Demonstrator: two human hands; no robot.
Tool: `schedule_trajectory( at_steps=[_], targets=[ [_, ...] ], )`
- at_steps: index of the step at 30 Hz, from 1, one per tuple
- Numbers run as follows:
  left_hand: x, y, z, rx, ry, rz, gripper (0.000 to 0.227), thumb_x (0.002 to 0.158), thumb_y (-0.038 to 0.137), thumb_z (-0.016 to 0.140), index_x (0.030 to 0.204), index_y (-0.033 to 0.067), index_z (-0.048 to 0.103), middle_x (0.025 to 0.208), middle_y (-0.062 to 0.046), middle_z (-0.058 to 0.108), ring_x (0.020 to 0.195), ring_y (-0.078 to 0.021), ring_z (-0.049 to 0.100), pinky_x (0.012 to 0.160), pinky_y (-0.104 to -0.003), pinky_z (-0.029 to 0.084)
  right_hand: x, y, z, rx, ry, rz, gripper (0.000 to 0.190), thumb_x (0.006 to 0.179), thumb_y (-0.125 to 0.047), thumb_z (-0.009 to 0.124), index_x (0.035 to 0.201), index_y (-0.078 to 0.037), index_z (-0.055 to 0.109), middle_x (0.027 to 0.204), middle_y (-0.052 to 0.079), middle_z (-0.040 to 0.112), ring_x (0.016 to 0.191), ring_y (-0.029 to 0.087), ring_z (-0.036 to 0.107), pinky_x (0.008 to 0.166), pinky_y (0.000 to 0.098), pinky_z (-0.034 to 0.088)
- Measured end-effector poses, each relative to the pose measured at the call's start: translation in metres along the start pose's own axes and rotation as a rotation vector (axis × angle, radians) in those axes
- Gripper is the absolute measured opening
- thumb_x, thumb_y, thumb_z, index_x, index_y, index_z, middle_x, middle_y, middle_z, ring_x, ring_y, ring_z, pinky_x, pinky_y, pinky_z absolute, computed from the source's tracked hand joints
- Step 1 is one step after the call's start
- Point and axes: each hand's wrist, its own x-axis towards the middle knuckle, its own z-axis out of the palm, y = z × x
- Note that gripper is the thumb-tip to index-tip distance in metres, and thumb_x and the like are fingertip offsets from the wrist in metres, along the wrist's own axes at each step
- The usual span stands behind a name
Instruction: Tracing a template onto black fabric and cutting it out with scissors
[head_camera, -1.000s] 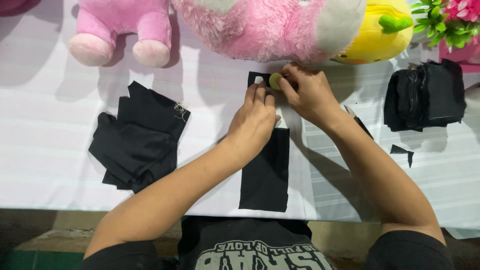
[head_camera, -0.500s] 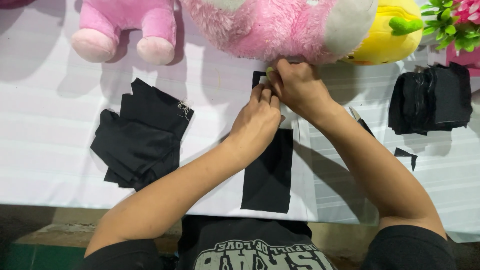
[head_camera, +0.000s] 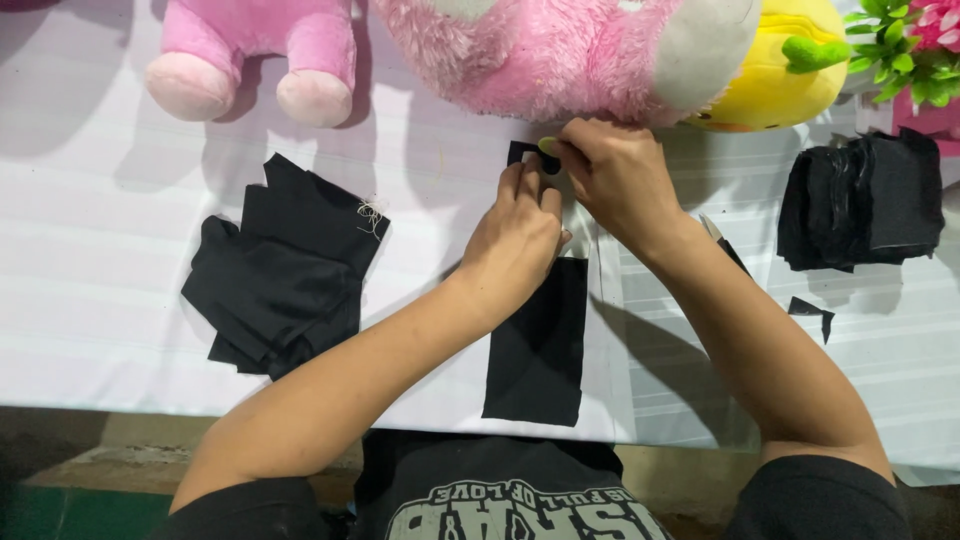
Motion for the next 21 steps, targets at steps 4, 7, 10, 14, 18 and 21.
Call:
schedule_trajectory(
  at_steps=[4, 7, 10, 14, 18, 21],
  targets=[
    [0.001, -0.001, 0.0, -0.039, -0.01, 0.005, 0.051, 0.082, 0.027, 0.082, 0.107, -0.013, 0.062, 0.123, -0.041, 0.055, 0.124, -0.0532, 0.054, 0.085, -0.039, 0.063, 0.002, 0.001, 0.004, 0.012, 0.025, -0.03, 0.017, 0.101, -0.019, 0.069, 0.086, -0.018, 0.062, 0.068, 0.003, 0.058, 0.07, 0.03, 0.069, 0.058, 0.0398, 0.054],
    [0.001, -0.002, 0.0, -0.045, -0.031, 0.0, 0.048, 0.083, 0.025, 0.082, 0.107, -0.0122, 0.062, 0.124, -0.041, 0.055, 0.124, -0.0525, 0.055, 0.084, -0.038, 0.063, 0.001, 0.002, 0.007, 0.007, 0.029, -0.018, 0.025, 0.103, -0.024, 0.07, 0.081, -0.019, 0.06, 0.068, 0.001, 0.055, 0.068, 0.027, 0.068, 0.057, 0.0341, 0.052],
    [0.001, -0.002, 0.001, -0.025, -0.019, 0.015, 0.048, 0.083, 0.027, 0.081, 0.104, -0.0121, 0.062, 0.116, -0.038, 0.058, 0.121, -0.0513, 0.056, 0.081, -0.037, 0.063, 0.005, 0.001, 0.004, 0.029, -0.03, -0.009, 0.026, 0.105, -0.026, 0.067, 0.082, -0.019, 0.059, 0.07, 0.005, 0.053, 0.071, 0.032, 0.067, 0.057, 0.039, 0.052],
    [0.001, -0.003, 0.005, -0.005, -0.018, 0.028, 0.047, 0.084, 0.027, 0.08, 0.103, -0.0121, 0.062, 0.114, -0.038, 0.059, 0.121, -0.0516, 0.056, 0.082, -0.037, 0.063, 0.006, 0.0, 0.014, 0.082, -0.072, -0.045, 0.021, 0.103, -0.018, 0.065, 0.082, -0.014, 0.06, 0.068, 0.008, 0.052, 0.073, 0.037, 0.066, 0.057, 0.0426, 0.051],
    [0.002, -0.004, -0.004, 0.043, -0.011, 0.049, 0.05, 0.084, 0.031, 0.081, 0.102, -0.0117, 0.064, 0.111, -0.036, 0.061, 0.119, -0.0505, 0.058, 0.081, -0.035, 0.063, 0.016, -0.01, 0.01, 0.117, -0.11, -0.051, 0.02, 0.101, -0.018, 0.065, 0.084, -0.008, 0.063, 0.069, 0.015, 0.053, 0.072, 0.041, 0.065, 0.059, 0.0488, 0.052],
    [0.001, -0.002, 0.013, 0.04, 0.013, 0.051, 0.047, 0.082, 0.03, 0.082, 0.1, -0.0103, 0.064, 0.108, -0.033, 0.062, 0.119, -0.0496, 0.058, 0.08, -0.035, 0.064, 0.002, 0.015, 0.032, -0.345, -0.074, -0.233, 0.019, 0.099, -0.031, 0.059, 0.082, -0.027, 0.052, 0.07, -0.005, 0.049, 0.064, 0.019, 0.061, 0.057, 0.0316, 0.049]
  ],
)
